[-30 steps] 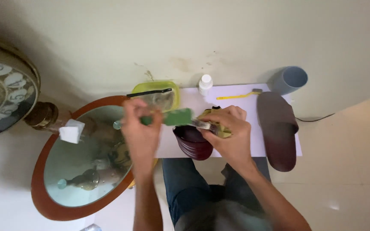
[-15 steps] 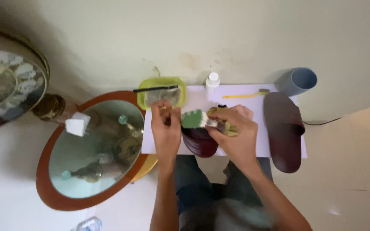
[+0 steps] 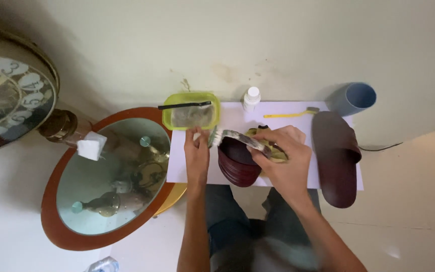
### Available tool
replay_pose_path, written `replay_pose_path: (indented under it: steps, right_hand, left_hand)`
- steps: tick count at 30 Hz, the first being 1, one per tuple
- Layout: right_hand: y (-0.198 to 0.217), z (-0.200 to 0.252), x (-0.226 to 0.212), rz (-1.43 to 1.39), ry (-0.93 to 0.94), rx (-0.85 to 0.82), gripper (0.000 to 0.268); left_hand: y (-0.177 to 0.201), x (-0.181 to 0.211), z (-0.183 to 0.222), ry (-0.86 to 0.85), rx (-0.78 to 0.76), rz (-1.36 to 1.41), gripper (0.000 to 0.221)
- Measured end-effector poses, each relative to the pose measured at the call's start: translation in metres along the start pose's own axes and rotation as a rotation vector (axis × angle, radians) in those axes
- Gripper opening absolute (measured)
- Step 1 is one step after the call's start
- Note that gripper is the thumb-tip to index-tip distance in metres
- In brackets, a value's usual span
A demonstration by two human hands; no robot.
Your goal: Cleaning a brown sandal using a brush, cleaning liquid, and a cloth on a workbench.
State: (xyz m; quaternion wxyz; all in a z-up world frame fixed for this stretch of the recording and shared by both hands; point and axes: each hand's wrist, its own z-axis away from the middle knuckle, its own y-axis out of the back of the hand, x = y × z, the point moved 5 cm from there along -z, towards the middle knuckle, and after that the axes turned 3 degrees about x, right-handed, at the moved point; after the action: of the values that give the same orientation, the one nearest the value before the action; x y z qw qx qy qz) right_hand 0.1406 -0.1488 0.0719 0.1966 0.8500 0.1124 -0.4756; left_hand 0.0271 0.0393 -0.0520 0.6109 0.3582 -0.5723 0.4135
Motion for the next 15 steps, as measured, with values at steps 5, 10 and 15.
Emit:
replay_pose_path:
  steps: [5,10,15]
  right_hand:
    - [-0.004,-0.002,0.0,0.006,-0.02,0.0,0.026]
    - [-0.003,-0.002,0.002,0.007,-0.013,0.015,0.027]
    - [0.001,-0.004,0.009,0.007,-0.042,0.041,0.03]
  left_hand:
    - [-0.007,0.046,0.004,-0.05,-0.013,-0.046,0.011]
    - [-0.01,0.042,0.0,-0.103,-0.07,-0.02,0.014]
    - [-0.006,0.014,-0.018,-0.127,-0.085,-0.202,0.016]
